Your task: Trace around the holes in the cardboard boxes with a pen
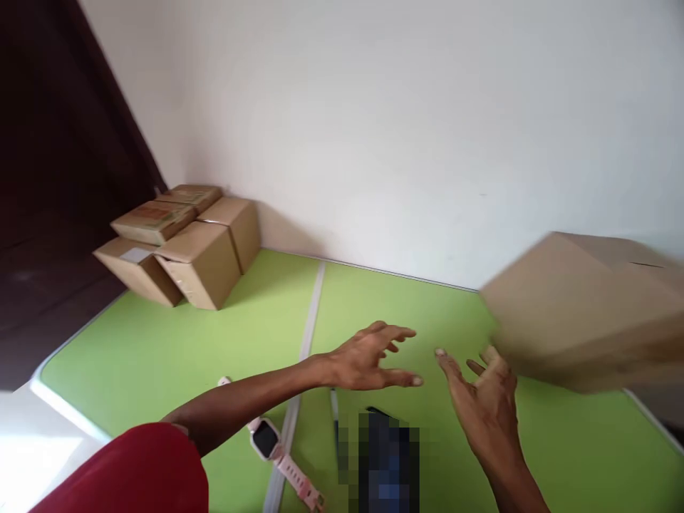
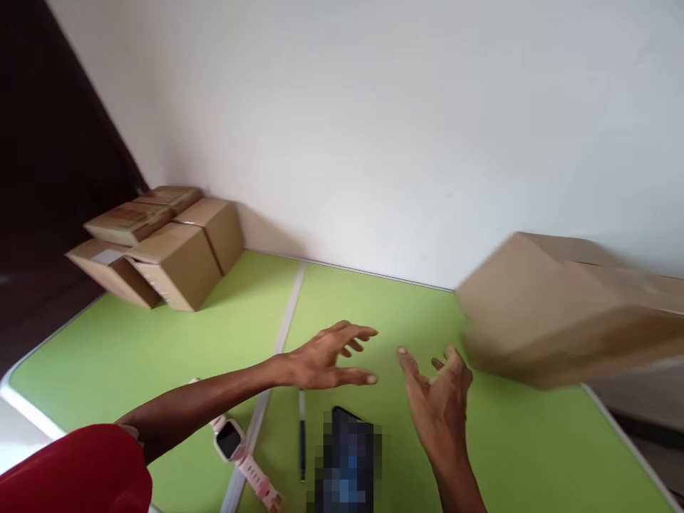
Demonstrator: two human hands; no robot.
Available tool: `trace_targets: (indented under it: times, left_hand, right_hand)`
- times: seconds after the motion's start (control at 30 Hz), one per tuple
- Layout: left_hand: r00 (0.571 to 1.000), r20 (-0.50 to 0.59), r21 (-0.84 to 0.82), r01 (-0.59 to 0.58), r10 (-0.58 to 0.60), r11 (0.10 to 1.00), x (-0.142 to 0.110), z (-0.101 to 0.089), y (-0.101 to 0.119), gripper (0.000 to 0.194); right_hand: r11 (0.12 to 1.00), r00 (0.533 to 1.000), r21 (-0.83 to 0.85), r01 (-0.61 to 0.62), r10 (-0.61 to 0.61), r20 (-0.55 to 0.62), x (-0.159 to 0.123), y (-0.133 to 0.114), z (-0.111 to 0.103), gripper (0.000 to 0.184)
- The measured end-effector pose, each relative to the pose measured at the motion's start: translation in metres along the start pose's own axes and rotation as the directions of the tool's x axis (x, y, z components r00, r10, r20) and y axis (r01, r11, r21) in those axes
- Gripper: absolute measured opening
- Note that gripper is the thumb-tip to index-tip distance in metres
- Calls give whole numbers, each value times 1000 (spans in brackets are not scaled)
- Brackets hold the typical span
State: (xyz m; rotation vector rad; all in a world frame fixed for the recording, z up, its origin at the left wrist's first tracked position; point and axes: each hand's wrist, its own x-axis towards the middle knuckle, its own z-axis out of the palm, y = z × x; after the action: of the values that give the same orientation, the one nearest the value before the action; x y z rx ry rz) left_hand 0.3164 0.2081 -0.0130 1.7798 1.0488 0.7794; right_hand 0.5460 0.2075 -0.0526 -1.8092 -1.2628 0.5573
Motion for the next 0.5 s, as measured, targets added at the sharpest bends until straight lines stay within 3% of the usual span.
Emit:
trace_targets:
  times: [0.07,0.13,0.17,0.23,0.3,0.37,0.43,0.5]
  left_hand:
    - [976,-219,24,17,-12,1000,-69,-43,-9,68]
    - [868,-496,59,58,-21,997,-131,-86,-20,50]
    - [776,-630,75,84,-18,994,-159,-108,-27,44]
    - [534,-846,95,147,2,985,-209,-149,-41,43]
    - [276,-961,79,221,16,972,-250,-189,-56,54]
    - [69,-998,32,283,13,959,-280,-231,-72,74]
    - [-48,-999,-33,312,-18,950,-299,-276,-92,84]
    - [-94,-993,-93,308,-66,947,-305,-319,-112,76]
  right_hand:
    - [991,974,74,112,-124,189,-29,-37,33,116]
    - [961,877,192,198,-261,404,-56,-80,73,99]
    - [944,805,245,223,-320,499,-69,-102,94,91]
    - [912,665,332,242,-405,627,-92,-144,137,84]
    - [889,556,389,243,-456,695,-114,-179,178,82]
    - [868,453,436,236,-496,741,-139,-208,214,75]
    - [847,347,478,233,-531,773,-167,-230,247,69]
    - [816,296,524,242,-577,761,-195,-247,277,69]
